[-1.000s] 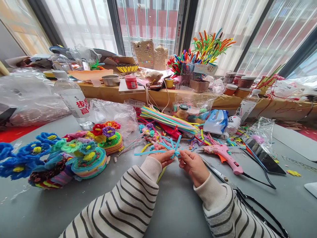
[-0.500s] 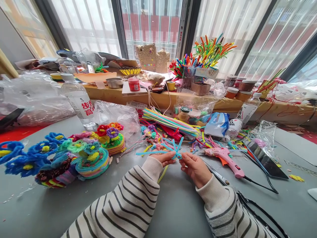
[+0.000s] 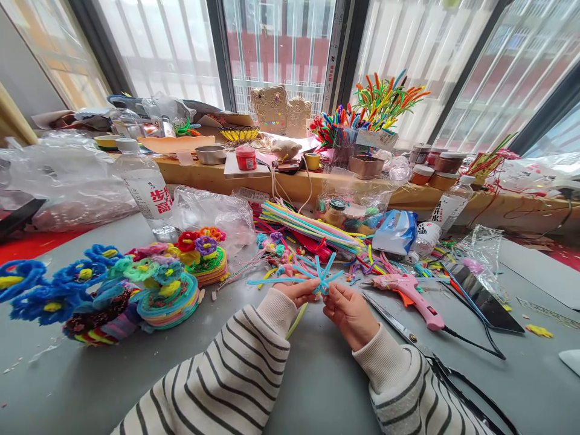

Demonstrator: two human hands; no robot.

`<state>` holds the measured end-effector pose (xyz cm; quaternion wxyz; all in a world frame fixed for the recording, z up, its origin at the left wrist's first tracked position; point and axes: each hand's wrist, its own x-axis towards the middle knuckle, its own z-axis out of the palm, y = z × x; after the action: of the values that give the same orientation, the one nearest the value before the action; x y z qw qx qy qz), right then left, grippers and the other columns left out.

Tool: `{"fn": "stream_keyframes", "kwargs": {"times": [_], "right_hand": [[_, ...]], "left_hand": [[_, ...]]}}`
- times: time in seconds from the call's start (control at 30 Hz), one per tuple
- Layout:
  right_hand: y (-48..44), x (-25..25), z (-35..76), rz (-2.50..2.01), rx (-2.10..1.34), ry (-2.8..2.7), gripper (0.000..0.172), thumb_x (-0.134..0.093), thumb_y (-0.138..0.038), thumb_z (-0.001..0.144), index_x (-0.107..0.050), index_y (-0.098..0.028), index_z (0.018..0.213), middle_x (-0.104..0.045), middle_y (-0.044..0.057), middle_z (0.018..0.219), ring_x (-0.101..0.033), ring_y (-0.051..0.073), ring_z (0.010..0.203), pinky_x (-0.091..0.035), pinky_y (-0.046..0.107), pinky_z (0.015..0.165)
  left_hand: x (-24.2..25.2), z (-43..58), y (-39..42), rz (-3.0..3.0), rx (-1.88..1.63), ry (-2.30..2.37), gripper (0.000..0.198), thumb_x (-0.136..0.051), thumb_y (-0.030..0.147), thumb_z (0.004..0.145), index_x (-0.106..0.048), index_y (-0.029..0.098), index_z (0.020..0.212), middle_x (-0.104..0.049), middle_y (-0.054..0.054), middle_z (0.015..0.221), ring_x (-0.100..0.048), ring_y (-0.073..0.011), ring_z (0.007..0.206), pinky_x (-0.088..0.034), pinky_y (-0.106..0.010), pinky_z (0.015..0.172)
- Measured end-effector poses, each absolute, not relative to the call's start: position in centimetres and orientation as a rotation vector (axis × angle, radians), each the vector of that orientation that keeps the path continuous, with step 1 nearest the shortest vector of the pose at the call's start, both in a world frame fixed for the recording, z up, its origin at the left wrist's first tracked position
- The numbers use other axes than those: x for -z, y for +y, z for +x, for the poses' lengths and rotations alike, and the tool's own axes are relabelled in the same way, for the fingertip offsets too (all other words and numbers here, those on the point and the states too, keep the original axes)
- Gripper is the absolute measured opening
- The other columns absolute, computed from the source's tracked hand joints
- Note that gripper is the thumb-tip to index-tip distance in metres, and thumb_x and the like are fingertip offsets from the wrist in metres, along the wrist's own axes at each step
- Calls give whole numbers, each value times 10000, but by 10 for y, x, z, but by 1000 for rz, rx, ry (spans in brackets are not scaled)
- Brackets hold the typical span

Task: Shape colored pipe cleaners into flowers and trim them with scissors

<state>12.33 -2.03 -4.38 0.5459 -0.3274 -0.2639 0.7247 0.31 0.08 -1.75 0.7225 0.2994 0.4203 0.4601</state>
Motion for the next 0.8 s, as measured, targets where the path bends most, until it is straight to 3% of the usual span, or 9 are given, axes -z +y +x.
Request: {"fn": "stream_keyframes", "kwargs": {"times": [0.5, 0.8], "right_hand": [[-24, 40, 118, -684, -1798, -632, 207, -711, -272, 519, -592, -112, 574, -428, -36, 484, -319, 31, 445, -253, 148, 392], [-22, 43, 120, -733, -1768, -612, 174, -673, -292, 575, -588, -172, 668, -524, -21, 530, -447, 64, 476, -358, 168, 425]], "left_hand": [[27, 1, 3, 687, -1019, 801, 173, -724, 205, 408, -598, 108, 476, -571, 22, 455, -545, -78, 495, -434, -194, 540], [20, 5, 1, 684, -1108, 899, 232, -737, 215, 332, -576, 105, 459, -568, -1, 471, -525, -110, 486, -422, -250, 531]]}}
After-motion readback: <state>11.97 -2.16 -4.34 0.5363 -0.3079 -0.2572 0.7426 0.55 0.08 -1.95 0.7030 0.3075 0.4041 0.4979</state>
